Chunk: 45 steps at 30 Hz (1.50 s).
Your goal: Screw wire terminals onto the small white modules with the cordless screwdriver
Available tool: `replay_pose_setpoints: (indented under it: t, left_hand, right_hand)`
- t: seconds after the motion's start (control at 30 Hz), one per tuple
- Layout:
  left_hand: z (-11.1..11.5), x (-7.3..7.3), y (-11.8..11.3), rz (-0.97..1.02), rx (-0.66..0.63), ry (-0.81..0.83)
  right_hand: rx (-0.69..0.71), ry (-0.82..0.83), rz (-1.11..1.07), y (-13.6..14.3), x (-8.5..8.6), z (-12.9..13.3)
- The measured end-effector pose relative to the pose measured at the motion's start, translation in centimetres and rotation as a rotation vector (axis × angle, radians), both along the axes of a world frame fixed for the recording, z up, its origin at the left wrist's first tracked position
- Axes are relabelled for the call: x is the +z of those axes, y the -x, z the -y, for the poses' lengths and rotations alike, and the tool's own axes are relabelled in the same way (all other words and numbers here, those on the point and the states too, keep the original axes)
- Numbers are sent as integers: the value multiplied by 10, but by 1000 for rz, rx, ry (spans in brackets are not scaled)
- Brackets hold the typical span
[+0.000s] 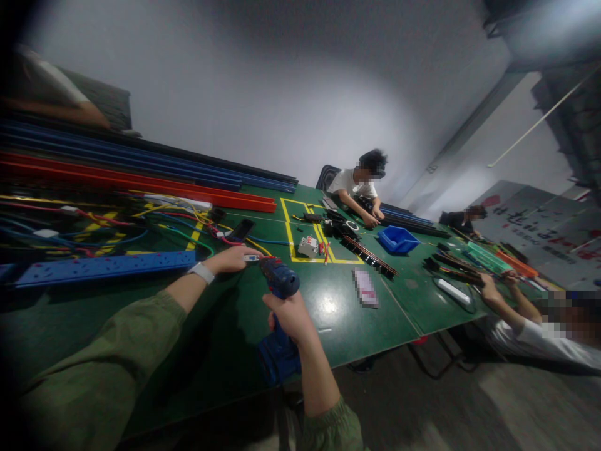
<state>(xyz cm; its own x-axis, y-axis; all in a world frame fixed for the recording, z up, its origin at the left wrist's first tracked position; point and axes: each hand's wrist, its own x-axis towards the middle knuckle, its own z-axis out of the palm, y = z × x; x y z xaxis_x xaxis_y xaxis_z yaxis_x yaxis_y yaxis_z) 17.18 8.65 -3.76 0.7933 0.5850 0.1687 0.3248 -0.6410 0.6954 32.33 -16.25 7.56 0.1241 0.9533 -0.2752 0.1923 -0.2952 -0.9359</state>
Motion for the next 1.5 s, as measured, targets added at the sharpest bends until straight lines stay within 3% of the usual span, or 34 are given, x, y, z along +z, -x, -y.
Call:
replay_pose_setpoints:
  t: [1.13, 1.5]
  left_hand:
    - [-2, -1, 0, -7, 5, -6]
    - [2, 2, 0, 6, -3, 0]
  right_hand:
    - [-17, -7, -23, 2, 4, 1]
    - [-15, -13, -37, 0, -1, 0]
